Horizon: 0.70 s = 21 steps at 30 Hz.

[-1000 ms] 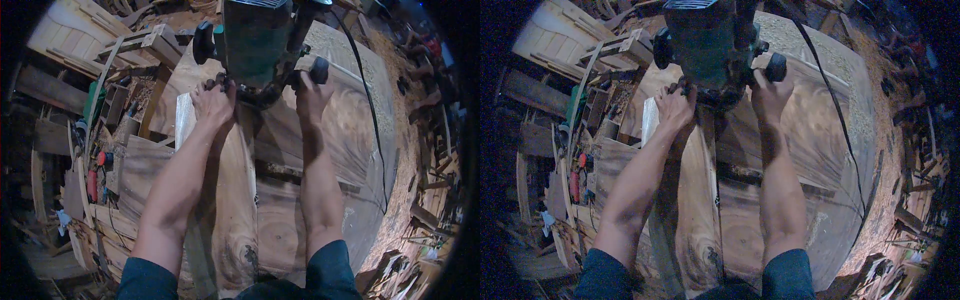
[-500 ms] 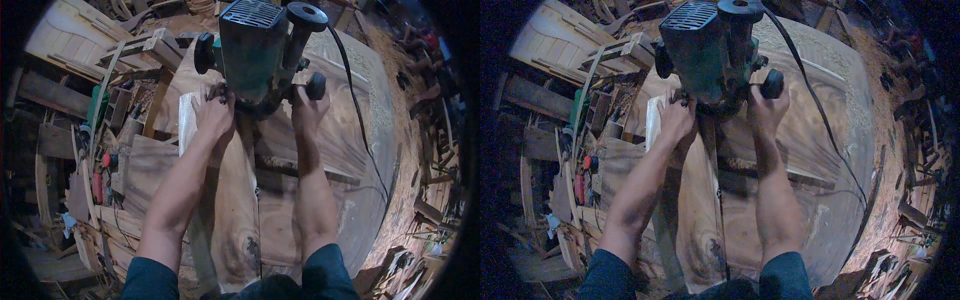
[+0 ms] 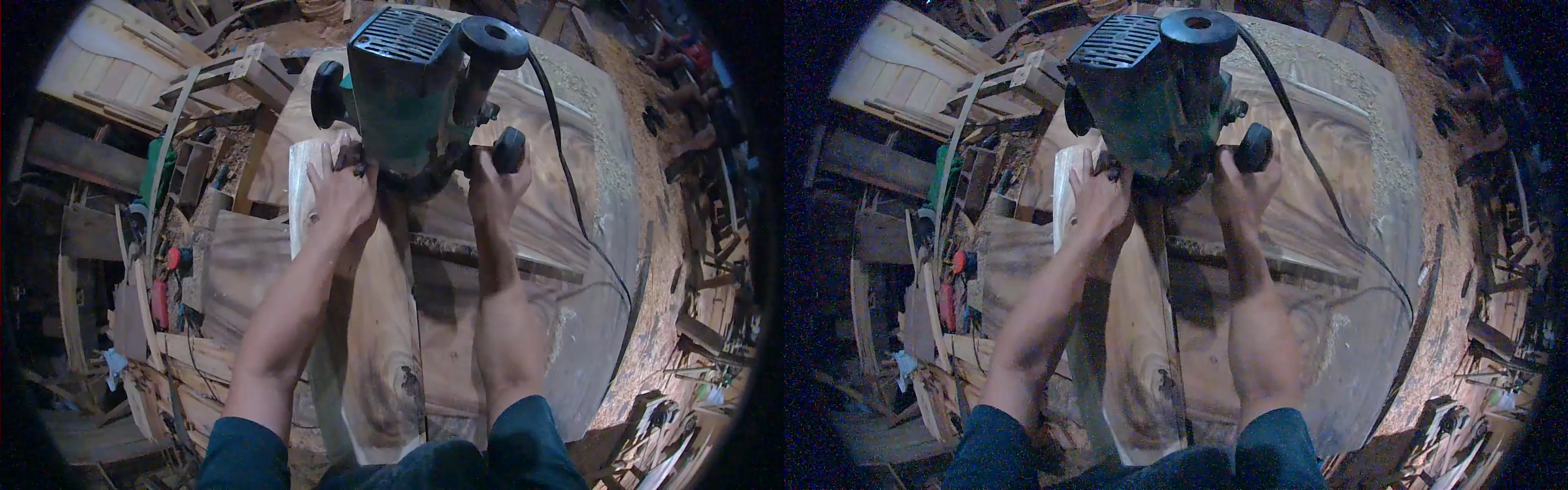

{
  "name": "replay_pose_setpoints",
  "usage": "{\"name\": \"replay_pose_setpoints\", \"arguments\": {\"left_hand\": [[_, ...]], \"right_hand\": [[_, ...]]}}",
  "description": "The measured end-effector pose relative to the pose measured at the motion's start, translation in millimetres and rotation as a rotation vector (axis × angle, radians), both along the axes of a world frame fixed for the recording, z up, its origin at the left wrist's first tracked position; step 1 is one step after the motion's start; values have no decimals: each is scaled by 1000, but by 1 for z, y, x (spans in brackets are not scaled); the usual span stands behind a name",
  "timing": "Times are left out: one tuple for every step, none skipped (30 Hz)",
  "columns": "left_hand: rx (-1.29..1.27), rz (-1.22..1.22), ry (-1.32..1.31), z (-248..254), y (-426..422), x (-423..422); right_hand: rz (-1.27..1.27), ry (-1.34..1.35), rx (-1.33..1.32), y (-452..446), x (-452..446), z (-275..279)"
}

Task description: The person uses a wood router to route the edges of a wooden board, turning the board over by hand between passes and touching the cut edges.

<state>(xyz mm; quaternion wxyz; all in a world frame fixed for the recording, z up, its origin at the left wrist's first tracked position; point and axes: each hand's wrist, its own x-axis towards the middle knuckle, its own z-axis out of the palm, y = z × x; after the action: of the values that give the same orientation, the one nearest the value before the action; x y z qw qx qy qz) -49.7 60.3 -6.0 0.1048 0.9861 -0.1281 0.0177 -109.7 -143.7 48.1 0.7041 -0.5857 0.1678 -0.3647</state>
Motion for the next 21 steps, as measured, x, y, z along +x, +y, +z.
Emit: {"name": "replay_pose_setpoints", "arguments": {"left_hand": [[-18,-5,-31,4,0,-4],[13,-7,15,8,0,-7],[44,-10,61,12,0,-9],[75,-12,106,17,0,-12],[63,-10,81,15,0,-14],[51,-8,56,9,1,-15],[40,-5,31,7,2,-18],[54,-11,33,5,3,-20],[69,-16,36,4,3,-22],[84,-20,38,6,4,-26],[102,-30,54,9,5,-29],[121,-41,69,11,5,-32],[138,-54,86,12,6,-36],[128,-58,71,12,6,-40],[118,-62,56,11,8,-44],[108,-65,40,11,9,-48],[105,-67,32,12,9,-51],[103,-68,26,11,9,-53],[102,-69,24,10,10,-55],[93,-67,15,8,10,-56],[83,-67,7,5,10,-55]], "right_hand": [[7,18,9,0,-4,-1],[13,36,18,0,-8,-3],[11,47,0,-1,-11,-4],[9,59,-19,-1,-13,-5],[8,70,-38,-2,-16,-6],[-3,86,-56,-3,-18,-9],[-14,102,-73,-3,-20,-10],[-25,119,-90,-3,-22,-11],[-16,92,-59,-2,-25,-11],[-6,65,-28,2,-31,-6],[5,37,4,5,-35,-2],[12,54,-1,5,-39,-2],[19,72,-7,4,-43,-4],[26,90,-13,4,-46,-4],[14,98,-5,5,-51,-3],[3,105,3,6,-56,-2],[-7,112,11,7,-59,-1],[-4,82,-10,8,-61,2],[-1,57,-31,10,-62,6],[3,34,-51,10,-63,5],[-14,44,-80,8,-61,1]]}}
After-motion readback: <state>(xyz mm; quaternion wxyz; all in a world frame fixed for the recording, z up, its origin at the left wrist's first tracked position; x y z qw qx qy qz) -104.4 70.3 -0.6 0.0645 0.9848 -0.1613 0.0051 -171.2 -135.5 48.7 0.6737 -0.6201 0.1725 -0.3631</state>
